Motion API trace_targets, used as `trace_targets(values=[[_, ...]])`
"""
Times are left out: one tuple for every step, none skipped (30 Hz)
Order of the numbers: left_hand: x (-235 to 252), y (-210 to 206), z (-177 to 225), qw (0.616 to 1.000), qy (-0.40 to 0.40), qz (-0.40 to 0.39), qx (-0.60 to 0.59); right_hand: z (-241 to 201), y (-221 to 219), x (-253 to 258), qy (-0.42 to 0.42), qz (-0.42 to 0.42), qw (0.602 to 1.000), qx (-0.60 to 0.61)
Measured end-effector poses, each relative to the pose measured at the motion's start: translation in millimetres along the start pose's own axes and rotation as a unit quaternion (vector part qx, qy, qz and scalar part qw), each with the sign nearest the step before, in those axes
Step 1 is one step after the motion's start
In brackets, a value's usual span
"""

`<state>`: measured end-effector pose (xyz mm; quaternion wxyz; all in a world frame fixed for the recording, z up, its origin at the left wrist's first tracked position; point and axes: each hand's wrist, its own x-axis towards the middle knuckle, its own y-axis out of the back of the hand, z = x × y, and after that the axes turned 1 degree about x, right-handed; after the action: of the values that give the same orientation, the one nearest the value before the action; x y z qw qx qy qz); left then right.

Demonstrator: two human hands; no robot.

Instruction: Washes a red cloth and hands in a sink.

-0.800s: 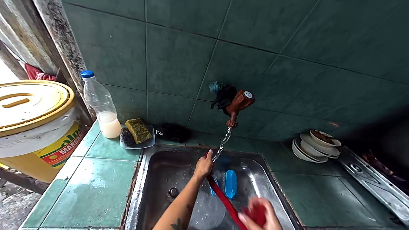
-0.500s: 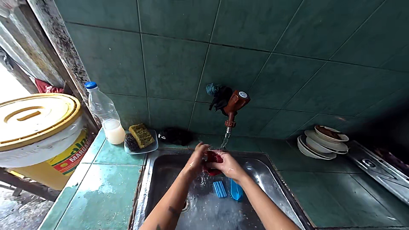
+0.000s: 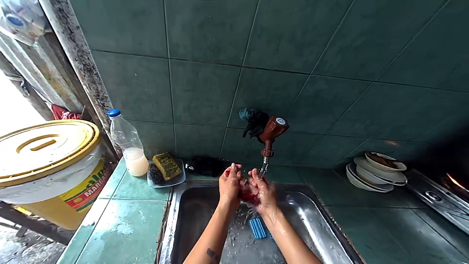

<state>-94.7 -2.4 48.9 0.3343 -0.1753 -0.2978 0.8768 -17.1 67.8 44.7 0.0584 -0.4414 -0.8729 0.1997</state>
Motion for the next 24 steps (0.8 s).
trace_targets(values=[[-4.9, -2.8, 1.0, 0.999, -0.020, -0.022, 0.018, -1.5, -2.3, 3.7, -0.031, 0.035, 0.998, -0.035], [-10.7, -4.8, 1.0, 0.998, -0.033, -0.050, 0.034, -0.6, -3.3, 8.5, -0.045, 0.051, 0.995, -0.079], [-17.1, -7.1, -0.4, 0.996, -0.035, -0.075, 0.039, 1.3, -2.2, 12.9, -0.045, 0.048, 0.990, -0.121], [-25.1, -9.5, -2.8, 0.995, -0.025, -0.094, 0.029, 3.7, -1.0, 15.3, -0.039, 0.025, 0.987, -0.157], [-33.6, -9.4, -6.1, 0.995, -0.006, -0.103, 0.012, 6.1, 1.7, 16.5, -0.030, -0.009, 0.985, -0.172], [-39.7, -6.7, -10.0, 0.996, 0.012, -0.090, -0.017, 7.5, 2.9, 18.4, -0.020, -0.039, 0.982, -0.181], [-43.2, -1.2, -15.4, 0.997, 0.019, -0.052, -0.058, 6.1, 1.9, 20.8, -0.015, -0.063, 0.980, -0.189], [-44.5, 7.4, -22.6, 0.995, 0.015, -0.008, -0.095, 2.6, 0.4, 21.9, -0.016, -0.090, 0.977, -0.195], [-44.3, 17.7, -31.3, 0.994, 0.015, 0.015, -0.110, -0.5, 0.1, 23.4, -0.017, -0.131, 0.973, -0.192], [-44.2, 28.1, -41.4, 0.995, 0.028, 0.003, -0.099, -4.5, 0.2, 24.3, -0.011, -0.176, 0.965, -0.196], [-45.7, 35.6, -52.5, 0.995, 0.051, -0.016, -0.086, -9.3, 0.9, 24.7, -0.003, -0.217, 0.953, -0.213], [-49.2, 39.4, -62.2, 0.993, 0.088, -0.028, -0.070, -15.8, 2.0, 25.1, 0.010, -0.253, 0.937, -0.239], [-53.3, 39.7, -68.3, 0.988, 0.143, -0.032, -0.040, -23.9, 3.2, 25.4, 0.023, -0.283, 0.919, -0.273], [-56.7, 38.3, -69.8, 0.976, 0.211, -0.049, 0.016, -33.0, 5.1, 25.3, 0.033, -0.305, 0.899, -0.313], [-58.0, 37.4, -69.4, 0.956, 0.265, -0.095, 0.084, -40.9, 8.1, 25.6, 0.036, -0.323, 0.880, -0.346], [-56.7, 35.7, -67.2, 0.932, 0.300, -0.152, 0.138, -47.8, 11.4, 26.2, 0.036, -0.343, 0.862, -0.372], [-53.0, 32.1, -63.9, 0.914, 0.314, -0.201, 0.157, -52.9, 14.7, 27.0, 0.036, -0.358, 0.849, -0.387], [-48.5, 25.9, -59.6, 0.912, 0.313, -0.224, 0.140, -56.5, 17.7, 26.3, 0.046, -0.365, 0.840, -0.398], [-43.5, 18.1, -54.8, 0.921, 0.307, -0.219, 0.100, -59.9, 20.0, 23.4, 0.064, -0.370, 0.831, -0.410], [-37.7, 9.4, -49.7, 0.934, 0.301, -0.188, 0.047, -62.9, 21.9, 19.9, 0.088, -0.374, 0.820, -0.424], [-30.4, 1.5, -45.6, 0.942, 0.299, -0.147, -0.024, -63.5, 23.6, 17.2, 0.113, -0.374, 0.812, -0.433], [-21.5, -4.8, -43.6, 0.946, 0.293, -0.109, -0.089, -62.1, 24.8, 13.5, 0.136, -0.367, 0.814, -0.430], [-13.3, -11.2, -42.1, 0.951, 0.274, -0.071, -0.127, -57.6, 25.9, 8.4, 0.154, -0.345, 0.829, -0.413], [-6.2, -18.3, -41.0, 0.961, 0.240, -0.026, -0.134, -50.6, 28.3, 2.0, 0.169, -0.306, 0.853, -0.386]])
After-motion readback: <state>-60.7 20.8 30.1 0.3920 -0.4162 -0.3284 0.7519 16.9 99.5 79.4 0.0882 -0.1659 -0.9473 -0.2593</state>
